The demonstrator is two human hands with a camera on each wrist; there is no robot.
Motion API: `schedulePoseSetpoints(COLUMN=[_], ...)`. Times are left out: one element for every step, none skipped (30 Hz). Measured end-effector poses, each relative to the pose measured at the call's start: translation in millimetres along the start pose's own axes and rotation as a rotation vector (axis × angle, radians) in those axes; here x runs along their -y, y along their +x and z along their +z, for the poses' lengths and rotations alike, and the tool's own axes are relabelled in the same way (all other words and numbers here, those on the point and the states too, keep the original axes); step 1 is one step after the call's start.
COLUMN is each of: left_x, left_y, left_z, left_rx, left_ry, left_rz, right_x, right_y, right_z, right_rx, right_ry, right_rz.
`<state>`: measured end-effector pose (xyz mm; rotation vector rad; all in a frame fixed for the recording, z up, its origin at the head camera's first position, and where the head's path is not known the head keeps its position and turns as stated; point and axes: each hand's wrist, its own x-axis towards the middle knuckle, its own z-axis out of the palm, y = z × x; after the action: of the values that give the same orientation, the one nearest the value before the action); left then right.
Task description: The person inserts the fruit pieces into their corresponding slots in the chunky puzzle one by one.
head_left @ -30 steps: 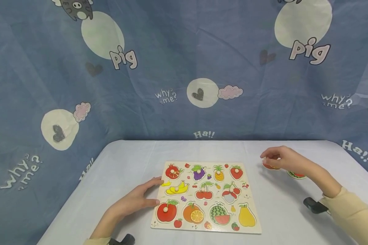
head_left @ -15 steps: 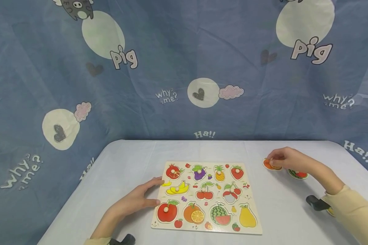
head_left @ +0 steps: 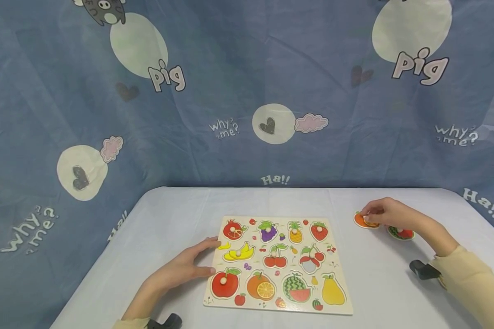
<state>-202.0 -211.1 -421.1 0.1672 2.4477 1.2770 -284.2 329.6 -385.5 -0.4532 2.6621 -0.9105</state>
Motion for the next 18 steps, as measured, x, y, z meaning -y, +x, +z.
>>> schedulePoseSetpoints(left_x=[-0.2, -0.4, -0.6, -0.7, -0.7, -0.9, -1.0, -1.1, -1.1, -1.0, -0.7, -0.4, -0.1, 0.2, 0.5, 0.7, 0.8, 0.7], left_y=[-0.1, -0.2, -0.3, -0.5, -0.6, -0.6, -0.7, -0.7, -0.8, -0.8, -0.8, -0.8, -0.8, -0.8, -0.9, -1.0, -1.1, -1.3], left_z=[-0.1, -0.2, -0.2, -0.3, -0.3, -0.3, -0.2, -0.2, -0.2, -0.1, -0.1, -0.1, -0.2, -0.2, -0.2, -0.2, -0.2, -0.1], left_rx=[0.000, 0.001, 0.001, 0.001, 0.000, 0.000, -0.002, -0.002, -0.004, -0.005, -0.005, -0.005, -0.004, -0.004, -0.003, -0.002, -0.002, -0.002], left_ry=[-0.002, -0.003, -0.004, -0.007, -0.008, -0.006, -0.005, -0.003, -0.001, 0.000, 0.000, 0.000, -0.002, -0.005, -0.007, -0.009, -0.011, -0.012], left_rz=[-0.001, -0.001, -0.002, -0.003, -0.005, -0.005, -0.008, -0.008, -0.009, -0.008, -0.004, 0.001, 0.004, 0.010, 0.015, 0.019, 0.022, 0.022], right_x=[-1.1, -2.0, -2.7, -3.4, -4.0, -4.3, -4.7, -4.9, -4.9, -5.0, -5.3, -5.7, -6.6, -7.2, -7.7, -8.3, -9.0, -9.1], right_y=[0.5, 1.0, 1.6, 2.1, 2.5, 3.0, 3.5, 4.0, 4.5, 4.8, 5.3, 5.8, 6.2, 6.4, 6.9, 7.3, 7.8, 7.9], right_z=[0.2, 0.4, 0.9, 1.6, 2.4, 3.0, 3.7, 4.2, 4.7, 4.9, 5.2, 5.4, 5.6, 5.8, 6.1, 6.5, 6.8, 6.9], right_rx=[-0.003, -0.007, -0.010, -0.015, -0.020, -0.026, -0.032, -0.037, -0.041, -0.046, -0.049, -0.053, -0.055, -0.056, -0.057, -0.057, -0.058, -0.058], right_ry=[0.000, 0.001, 0.002, 0.006, 0.010, 0.015, 0.017, 0.020, 0.022, 0.019, 0.014, 0.009, 0.003, -0.001, -0.003, -0.005, -0.007, -0.008], right_rz=[0.000, -0.001, -0.004, -0.005, -0.008, -0.013, -0.018, -0.021, -0.023, -0.025, -0.029, -0.031, -0.037, -0.044, -0.048, -0.051, -0.055, -0.057])
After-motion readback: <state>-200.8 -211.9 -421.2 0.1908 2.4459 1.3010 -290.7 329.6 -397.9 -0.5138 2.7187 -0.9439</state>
